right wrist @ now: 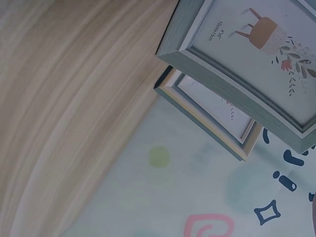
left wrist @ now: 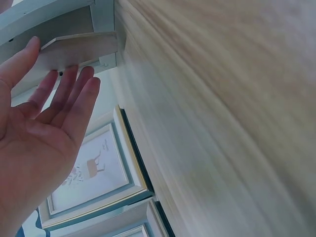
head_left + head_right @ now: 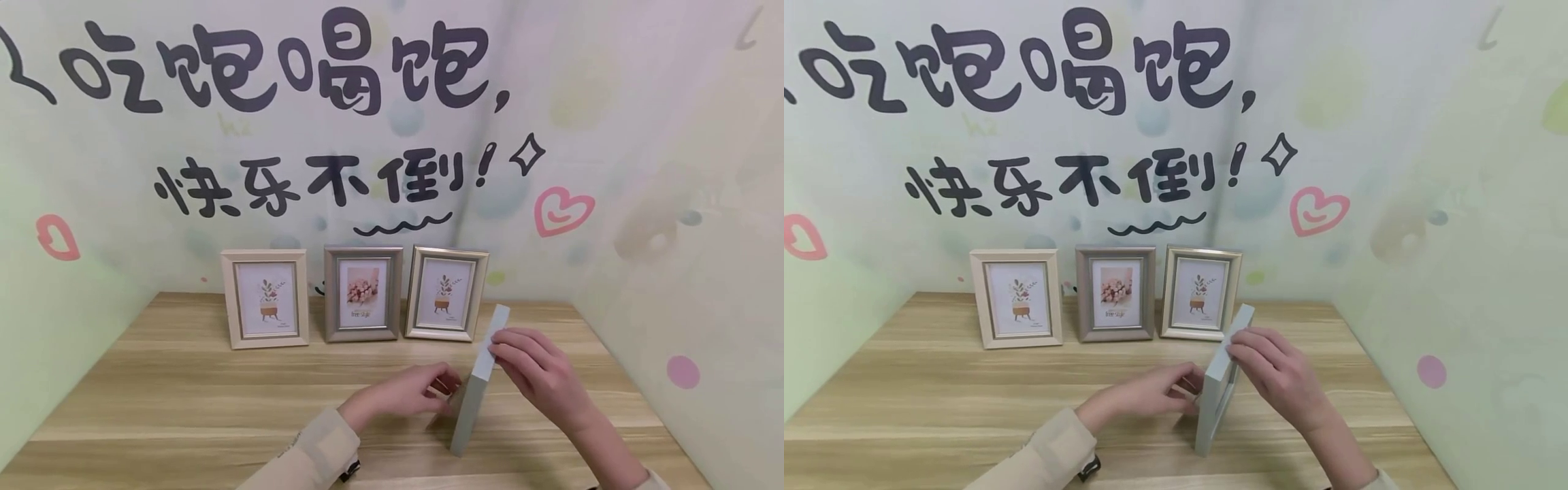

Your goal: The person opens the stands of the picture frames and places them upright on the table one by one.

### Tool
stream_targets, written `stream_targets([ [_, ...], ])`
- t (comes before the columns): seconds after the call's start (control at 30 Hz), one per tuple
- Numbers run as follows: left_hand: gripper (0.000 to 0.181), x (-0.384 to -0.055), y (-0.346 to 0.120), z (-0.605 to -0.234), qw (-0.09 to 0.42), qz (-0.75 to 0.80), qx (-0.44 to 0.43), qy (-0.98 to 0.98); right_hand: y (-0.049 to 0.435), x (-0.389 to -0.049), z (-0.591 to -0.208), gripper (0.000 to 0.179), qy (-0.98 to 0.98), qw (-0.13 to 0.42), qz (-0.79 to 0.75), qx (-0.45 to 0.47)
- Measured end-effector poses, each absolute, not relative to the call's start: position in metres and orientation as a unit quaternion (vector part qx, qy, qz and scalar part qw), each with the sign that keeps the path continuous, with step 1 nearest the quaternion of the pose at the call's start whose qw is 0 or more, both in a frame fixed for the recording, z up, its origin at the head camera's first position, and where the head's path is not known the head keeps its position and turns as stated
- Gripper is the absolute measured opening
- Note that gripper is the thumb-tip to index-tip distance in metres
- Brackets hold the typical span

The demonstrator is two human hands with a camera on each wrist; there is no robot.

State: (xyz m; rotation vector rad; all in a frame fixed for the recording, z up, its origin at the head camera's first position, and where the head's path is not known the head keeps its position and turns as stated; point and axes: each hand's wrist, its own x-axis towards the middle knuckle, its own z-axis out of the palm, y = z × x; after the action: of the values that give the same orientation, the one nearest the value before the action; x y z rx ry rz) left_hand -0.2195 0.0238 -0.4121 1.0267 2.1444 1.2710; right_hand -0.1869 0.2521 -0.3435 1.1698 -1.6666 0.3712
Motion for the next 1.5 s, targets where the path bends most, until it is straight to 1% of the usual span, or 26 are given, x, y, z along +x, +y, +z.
stream_targets([
  [0.07,0.045,-0.22,0.024,-0.412,0.21,0.452,0.371,0.784,0.253,-0.186,-0.345,0.03,-0.694,0.509,0.162,0.482],
  [0.13,0.053,-0.219,0.023,-0.411,0.191,0.428,0.38,0.797,0.254,-0.186,-0.346,0.03,-0.696,0.507,0.169,0.479],
  [0.3,0.077,-0.214,0.022,-0.408,0.114,0.335,0.428,0.832,0.255,-0.185,-0.348,0.031,-0.703,0.505,0.172,0.47],
  [0.4,0.084,-0.209,0.024,-0.407,0.079,0.299,0.446,0.84,0.255,-0.185,-0.348,0.031,-0.706,0.506,0.169,0.467],
  [0.57,0.086,-0.206,0.024,-0.405,0.054,0.266,0.444,0.854,0.255,-0.185,-0.349,0.031,-0.707,0.507,0.169,0.463],
  [0.87,0.079,-0.208,0.023,-0.396,-0.002,0.183,0.442,0.878,0.257,-0.186,-0.351,0.03,-0.704,0.515,0.17,0.459],
  [1.03,0.077,-0.208,0.023,-0.395,0.0,0.161,0.435,0.886,0.255,-0.185,-0.351,0.031,-0.701,0.52,0.174,0.455],
  [1.2,0.078,-0.207,0.026,-0.399,0.0,0.174,0.429,0.886,0.257,-0.184,-0.352,0.031,-0.701,0.524,0.177,0.45],
  [1.3,0.079,-0.206,0.027,-0.401,-0.004,0.182,0.429,0.885,0.264,-0.187,-0.358,0.034,-0.72,0.52,0.188,0.42],
  [1.33,0.079,-0.206,0.027,-0.402,-0.006,0.183,0.429,0.885,0.267,-0.188,-0.36,0.037,-0.733,0.514,0.196,0.399],
  [1.4,0.08,-0.205,0.027,-0.403,-0.009,0.184,0.428,0.885,0.273,-0.191,-0.367,0.042,-0.771,0.484,0.228,0.347],
  [1.47,0.081,-0.205,0.027,-0.404,-0.01,0.186,0.428,0.885,0.28,-0.193,-0.374,0.042,-0.814,0.433,0.265,0.283],
  [1.5,0.081,-0.205,0.027,-0.404,-0.009,0.187,0.428,0.884,0.283,-0.193,-0.378,0.044,-0.836,0.399,0.281,0.25],
])
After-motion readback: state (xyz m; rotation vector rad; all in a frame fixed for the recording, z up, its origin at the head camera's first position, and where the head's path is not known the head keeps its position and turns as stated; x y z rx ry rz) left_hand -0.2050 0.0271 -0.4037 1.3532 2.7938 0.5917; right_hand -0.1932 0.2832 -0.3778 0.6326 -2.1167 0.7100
